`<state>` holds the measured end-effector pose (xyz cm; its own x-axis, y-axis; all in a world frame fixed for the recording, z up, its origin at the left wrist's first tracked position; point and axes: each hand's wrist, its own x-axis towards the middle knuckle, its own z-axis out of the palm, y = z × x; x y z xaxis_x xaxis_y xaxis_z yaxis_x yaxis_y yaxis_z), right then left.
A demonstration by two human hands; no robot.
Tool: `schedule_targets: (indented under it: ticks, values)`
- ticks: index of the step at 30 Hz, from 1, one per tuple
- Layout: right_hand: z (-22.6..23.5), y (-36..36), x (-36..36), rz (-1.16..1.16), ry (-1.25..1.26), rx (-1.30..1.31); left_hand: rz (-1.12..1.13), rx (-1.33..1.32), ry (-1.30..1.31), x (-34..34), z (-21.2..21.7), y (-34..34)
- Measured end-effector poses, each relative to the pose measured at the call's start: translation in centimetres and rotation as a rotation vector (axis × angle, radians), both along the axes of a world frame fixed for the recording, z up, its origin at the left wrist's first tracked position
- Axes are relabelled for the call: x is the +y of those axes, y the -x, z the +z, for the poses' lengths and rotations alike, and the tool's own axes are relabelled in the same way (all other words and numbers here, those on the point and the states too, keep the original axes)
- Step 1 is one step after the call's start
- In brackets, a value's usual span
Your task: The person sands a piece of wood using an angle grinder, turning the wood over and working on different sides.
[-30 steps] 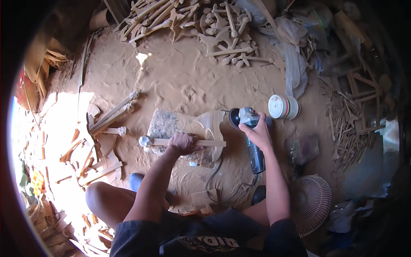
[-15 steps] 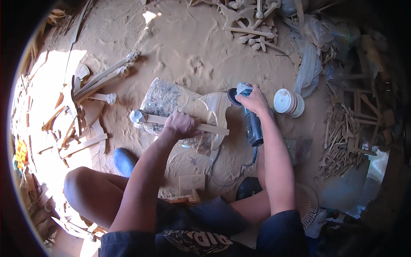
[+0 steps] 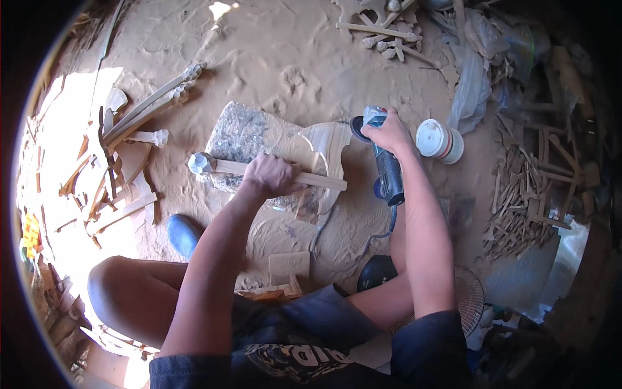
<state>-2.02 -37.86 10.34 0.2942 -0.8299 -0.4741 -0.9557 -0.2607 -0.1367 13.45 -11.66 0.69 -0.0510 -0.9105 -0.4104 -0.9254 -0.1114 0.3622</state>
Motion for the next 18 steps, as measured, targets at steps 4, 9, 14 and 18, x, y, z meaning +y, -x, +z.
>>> schedule_targets:
  ticks: [4,9,14,18]
  values:
    - [0.1,-1.0,1.1,0.032,-0.069,-0.069,0.006,0.034,0.060,0.4,-0.4,-0.2]
    - [1.5,-5.1,3.8,0.165,-0.046,-0.006,0.002,-0.019,0.039,0.7,-0.9,-0.2]
    - [1.2,-5.2,4.6,0.255,-0.033,-0.007,-0.001,-0.012,0.030,0.4,-1.3,-0.1]
    - [1.3,-5.1,3.8,0.203,-0.024,0.032,0.000,-0.005,0.039,0.1,-0.5,0.0]
